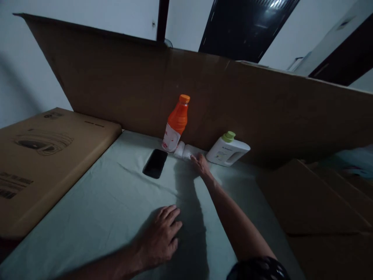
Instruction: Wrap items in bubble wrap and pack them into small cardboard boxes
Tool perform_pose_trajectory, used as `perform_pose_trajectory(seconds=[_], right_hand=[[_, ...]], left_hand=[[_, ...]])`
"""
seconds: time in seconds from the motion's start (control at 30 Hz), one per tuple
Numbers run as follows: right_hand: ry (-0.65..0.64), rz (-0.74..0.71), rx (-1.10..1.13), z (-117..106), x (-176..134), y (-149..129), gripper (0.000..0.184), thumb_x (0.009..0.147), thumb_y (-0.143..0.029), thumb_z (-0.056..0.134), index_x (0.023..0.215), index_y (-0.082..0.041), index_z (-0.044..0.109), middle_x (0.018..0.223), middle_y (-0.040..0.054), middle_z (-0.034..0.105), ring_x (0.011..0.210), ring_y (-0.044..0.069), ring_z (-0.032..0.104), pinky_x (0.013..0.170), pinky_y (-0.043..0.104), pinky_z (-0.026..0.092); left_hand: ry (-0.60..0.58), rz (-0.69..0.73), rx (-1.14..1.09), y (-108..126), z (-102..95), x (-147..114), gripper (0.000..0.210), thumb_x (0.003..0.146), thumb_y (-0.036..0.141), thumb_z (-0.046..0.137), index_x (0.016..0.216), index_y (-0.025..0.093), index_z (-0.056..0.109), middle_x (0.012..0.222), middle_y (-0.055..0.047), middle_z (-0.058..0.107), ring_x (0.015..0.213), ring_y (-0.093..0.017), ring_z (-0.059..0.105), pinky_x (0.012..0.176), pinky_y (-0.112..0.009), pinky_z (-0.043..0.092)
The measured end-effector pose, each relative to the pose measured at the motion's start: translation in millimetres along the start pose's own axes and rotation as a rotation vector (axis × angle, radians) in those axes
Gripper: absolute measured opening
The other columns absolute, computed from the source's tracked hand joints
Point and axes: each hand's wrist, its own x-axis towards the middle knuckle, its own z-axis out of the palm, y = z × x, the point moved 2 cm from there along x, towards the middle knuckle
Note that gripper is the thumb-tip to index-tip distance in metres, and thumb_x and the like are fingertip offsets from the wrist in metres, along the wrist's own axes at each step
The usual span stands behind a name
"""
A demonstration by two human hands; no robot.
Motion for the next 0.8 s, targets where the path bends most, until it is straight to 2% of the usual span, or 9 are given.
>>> perform_pose_trajectory(seconds=[0.07, 0.17, 0.33, 0.47, 0.53, 0.6, 0.67, 0.8], right_hand=[[-0.030, 0.036, -0.016, 13, 19, 1, 0.035, 0.098, -0.041, 0.060, 0.123, -0.017, 0.062, 0.120, 0.0086, 0.065, 0.103, 0.021, 0.066, 0.091, 0.044, 0.056], [-0.045, 0.085, -0.039, 18, 27, 7, 0.035, 0.098, -0.040, 0.060, 0.125, -0.018, 0.061, 0.126, 0.0096, 0.063, 0.109, 0.023, 0.064, 0.095, 0.046, 0.054], [-0.019, 0.089, -0.129, 4, 6, 7, 0.039, 0.098, -0.041, 0.059, 0.130, -0.019, 0.060, 0.139, 0.0115, 0.057, 0.124, 0.027, 0.057, 0.106, 0.054, 0.045], [-0.100, -0.004, -0.184, -1, -5, -11, 0.037, 0.096, -0.041, 0.060, 0.123, -0.017, 0.067, 0.136, 0.0167, 0.062, 0.124, 0.031, 0.059, 0.107, 0.051, 0.045], [-0.109, -0.043, -0.203, -5, -11, -22, 0.041, 0.097, -0.040, 0.054, 0.127, -0.014, 0.066, 0.139, 0.0191, 0.060, 0.128, 0.034, 0.056, 0.109, 0.050, 0.043], [-0.109, -0.076, -0.223, -11, -26, -31, 0.045, 0.098, -0.038, 0.049, 0.132, -0.013, 0.063, 0.143, 0.0196, 0.056, 0.132, 0.033, 0.053, 0.111, 0.049, 0.041], [-0.134, -0.108, -0.241, -18, -53, -37, 0.042, 0.096, -0.034, 0.051, 0.130, -0.013, 0.065, 0.144, 0.0189, 0.057, 0.131, 0.032, 0.055, 0.110, 0.046, 0.042], [-0.218, -0.159, -0.280, -28, -137, -39, 0.036, 0.089, -0.028, 0.058, 0.121, -0.020, 0.071, 0.142, 0.0147, 0.060, 0.122, 0.032, 0.062, 0.102, 0.046, 0.049]], left_hand=[[-0.033, -0.013, -0.012, -3, 3.9, 1, 0.032, 0.090, 0.029, 0.059, 0.118, 0.016, 0.065, 0.152, -0.014, 0.048, 0.149, -0.029, 0.031, 0.125, -0.048, 0.024], [-0.049, -0.033, -0.040, -6, 8.6, 1, 0.030, 0.090, 0.028, 0.057, 0.117, 0.017, 0.066, 0.152, -0.013, 0.048, 0.149, -0.030, 0.031, 0.126, -0.050, 0.024], [-0.031, 0.005, -0.065, -7, 5.6, 2, 0.033, 0.087, 0.027, 0.059, 0.117, 0.014, 0.065, 0.150, -0.016, 0.050, 0.148, -0.029, 0.032, 0.126, -0.048, 0.024], [-0.012, 0.013, -0.017, -5, 0.2, 2, 0.028, 0.085, 0.024, 0.060, 0.110, 0.015, 0.067, 0.144, -0.015, 0.055, 0.144, -0.030, 0.037, 0.124, -0.047, 0.028], [0.003, 0.014, 0.014, -5, -1.5, 1, 0.026, 0.085, 0.024, 0.060, 0.108, 0.015, 0.068, 0.140, -0.014, 0.057, 0.140, -0.030, 0.041, 0.123, -0.047, 0.030], [0.018, 0.024, 0.046, -4, -2.8, 0, 0.025, 0.085, 0.024, 0.060, 0.107, 0.015, 0.068, 0.138, -0.014, 0.058, 0.137, -0.029, 0.044, 0.122, -0.046, 0.031], [0.034, 0.034, 0.083, -2, -4.2, -2, 0.026, 0.086, 0.026, 0.060, 0.109, 0.016, 0.068, 0.137, -0.013, 0.059, 0.136, -0.029, 0.045, 0.121, -0.046, 0.032], [0.070, 0.056, 0.161, 0, -6.8, -4, 0.030, 0.088, 0.030, 0.063, 0.115, 0.018, 0.067, 0.139, -0.012, 0.059, 0.136, -0.028, 0.047, 0.118, -0.044, 0.036]])
